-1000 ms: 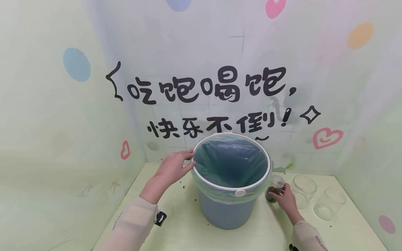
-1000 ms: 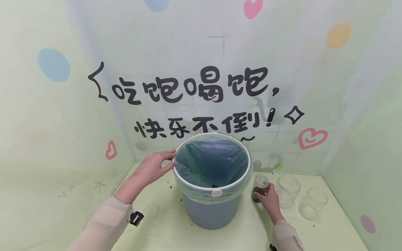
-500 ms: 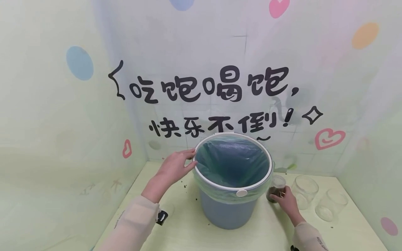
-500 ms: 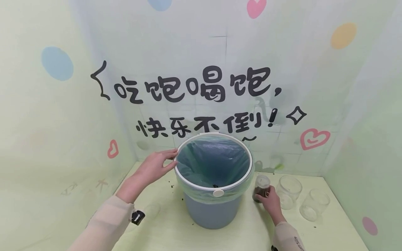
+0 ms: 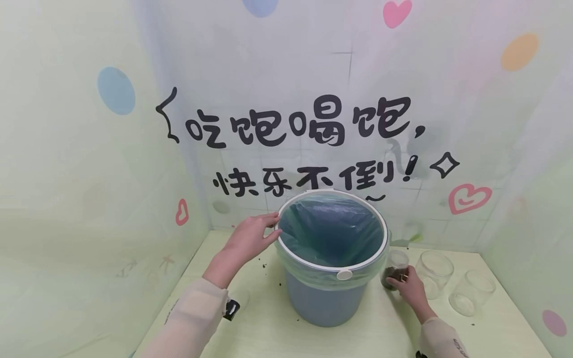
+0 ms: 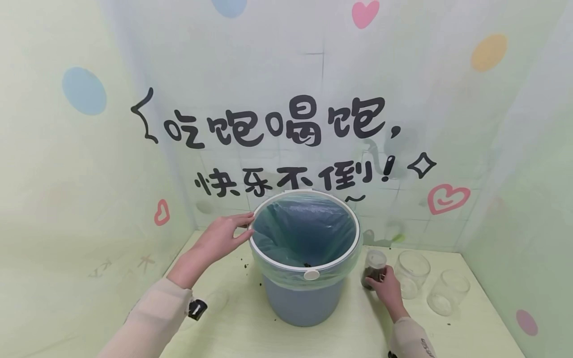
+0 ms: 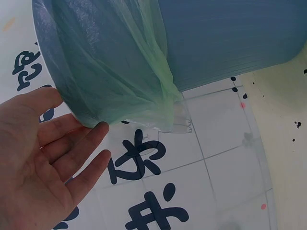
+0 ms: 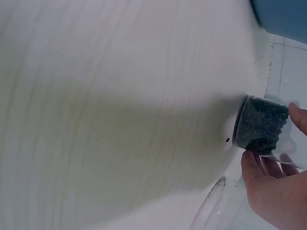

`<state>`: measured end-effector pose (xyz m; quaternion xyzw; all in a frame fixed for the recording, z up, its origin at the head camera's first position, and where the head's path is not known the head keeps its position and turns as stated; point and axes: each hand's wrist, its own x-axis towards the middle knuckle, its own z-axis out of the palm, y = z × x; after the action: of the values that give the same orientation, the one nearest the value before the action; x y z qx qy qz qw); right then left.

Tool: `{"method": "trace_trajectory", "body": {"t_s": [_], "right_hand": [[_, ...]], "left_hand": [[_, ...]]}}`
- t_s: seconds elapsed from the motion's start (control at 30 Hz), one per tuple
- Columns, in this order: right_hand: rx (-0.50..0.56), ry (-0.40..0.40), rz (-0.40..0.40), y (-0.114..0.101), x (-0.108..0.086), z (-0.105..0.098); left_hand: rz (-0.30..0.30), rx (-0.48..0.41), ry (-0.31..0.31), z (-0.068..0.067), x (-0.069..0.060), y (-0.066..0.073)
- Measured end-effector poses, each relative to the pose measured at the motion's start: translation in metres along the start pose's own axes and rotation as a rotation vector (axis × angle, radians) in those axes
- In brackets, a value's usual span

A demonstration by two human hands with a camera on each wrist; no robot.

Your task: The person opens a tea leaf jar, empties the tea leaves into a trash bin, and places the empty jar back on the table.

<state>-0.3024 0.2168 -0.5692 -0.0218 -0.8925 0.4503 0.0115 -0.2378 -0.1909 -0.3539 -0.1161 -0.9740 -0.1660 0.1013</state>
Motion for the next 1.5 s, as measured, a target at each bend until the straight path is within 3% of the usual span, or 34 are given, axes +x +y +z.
{"method": "trace_trajectory", "body": {"t_s": [1.5], "right_hand": [[0.026,0.043,-0.009,-0.011,-0.002,-0.004]], "left_hand": [[-0.008,0.009,-0.012,-0.001,-0.001,0.0]]}}
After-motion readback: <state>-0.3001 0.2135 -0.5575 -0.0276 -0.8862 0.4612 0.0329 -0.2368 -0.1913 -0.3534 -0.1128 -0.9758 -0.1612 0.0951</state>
